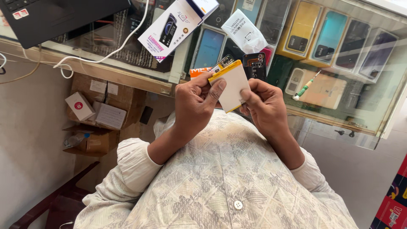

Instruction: The person cleans a smartphone battery with a cloth, then connects a smartphone to a charging cable and interacts with the screen.

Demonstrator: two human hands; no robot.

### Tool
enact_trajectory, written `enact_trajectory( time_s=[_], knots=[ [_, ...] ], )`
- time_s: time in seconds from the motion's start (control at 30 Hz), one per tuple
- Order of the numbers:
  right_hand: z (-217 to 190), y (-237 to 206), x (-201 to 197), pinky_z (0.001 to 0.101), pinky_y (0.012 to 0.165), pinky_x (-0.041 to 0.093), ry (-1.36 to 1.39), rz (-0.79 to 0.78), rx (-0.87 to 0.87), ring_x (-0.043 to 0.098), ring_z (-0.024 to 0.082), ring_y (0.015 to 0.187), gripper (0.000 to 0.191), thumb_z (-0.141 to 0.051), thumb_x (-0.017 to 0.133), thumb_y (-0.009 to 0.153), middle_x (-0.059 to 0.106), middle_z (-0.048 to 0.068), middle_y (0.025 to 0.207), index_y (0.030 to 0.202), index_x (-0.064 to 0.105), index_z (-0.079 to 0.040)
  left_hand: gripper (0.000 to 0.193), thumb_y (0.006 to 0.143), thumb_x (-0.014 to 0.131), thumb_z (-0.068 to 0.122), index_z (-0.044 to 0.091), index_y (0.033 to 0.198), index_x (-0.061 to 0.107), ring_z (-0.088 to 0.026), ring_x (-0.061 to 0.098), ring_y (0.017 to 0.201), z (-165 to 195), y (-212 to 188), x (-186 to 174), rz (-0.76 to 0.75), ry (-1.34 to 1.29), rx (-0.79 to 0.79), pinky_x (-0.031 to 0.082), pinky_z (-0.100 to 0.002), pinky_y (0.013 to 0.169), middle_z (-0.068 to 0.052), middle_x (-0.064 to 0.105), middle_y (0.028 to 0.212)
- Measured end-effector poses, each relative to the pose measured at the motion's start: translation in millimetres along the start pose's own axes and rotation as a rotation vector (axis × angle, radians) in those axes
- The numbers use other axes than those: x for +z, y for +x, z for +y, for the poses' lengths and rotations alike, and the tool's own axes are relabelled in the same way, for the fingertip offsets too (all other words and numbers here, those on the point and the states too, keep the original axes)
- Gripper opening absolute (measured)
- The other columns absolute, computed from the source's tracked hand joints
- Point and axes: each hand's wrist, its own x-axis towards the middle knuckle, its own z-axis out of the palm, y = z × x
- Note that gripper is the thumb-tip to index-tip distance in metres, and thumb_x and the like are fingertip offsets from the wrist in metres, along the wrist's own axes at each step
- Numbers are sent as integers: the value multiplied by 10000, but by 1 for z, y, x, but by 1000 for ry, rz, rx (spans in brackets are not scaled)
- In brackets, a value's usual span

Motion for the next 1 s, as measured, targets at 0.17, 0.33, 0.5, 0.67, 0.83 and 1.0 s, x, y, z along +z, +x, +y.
enact_trajectory(
  time_s=[0.17,0.33,0.5,0.67,0.83,1.0],
  knots=[
    [-5,-6,-16,248,689,498,-34,-70,-7,607,93,784,162,8,737,970,663,67,956,1104,666,65,278,1034,651,130,-106,1180,681,-93,740,797,-10,-4,15,10,-28,-12,661,-254,665,-108,767,889],
    [-6,-14,-31,240,701,497,20,-98,4,609,87,836,209,50,729,952,659,69,1022,1148,656,59,251,1050,654,123,-113,1130,681,-102,733,829,-18,-11,27,-3,-91,-38,653,-259,691,-103,758,921],
    [-10,-25,-38,253,732,520,20,-110,-40,637,118,834,186,-20,714,977,660,86,1002,1133,662,67,260,1035,648,126,-103,1155,678,-106,740,817,-17,-9,32,-12,-91,-39,668,-267,687,-106,760,916],
    [-13,-26,-41,245,643,481,-159,48,-125,587,106,743,158,-56,706,1058,663,107,930,1090,672,95,265,1040,640,125,-98,1182,665,-110,746,837,-19,-2,51,-60,-105,-19,677,-281,709,-107,761,939],
    [-25,-26,-59,231,695,513,-131,-31,-122,629,99,815,209,-42,686,1003,604,54,1001,1170,656,81,257,1047,636,118,-111,1159,676,-113,734,814,-21,13,60,-109,-86,-25,679,-288,684,-106,753,900],
    [-30,-25,-72,247,738,532,-88,-109,-120,635,107,874,209,-10,662,1024,577,53,1065,1206,635,88,266,1043,630,136,-101,1159,662,-116,752,837,-24,25,67,-164,-129,-56,688,-284,704,-100,755,922]
  ],
)
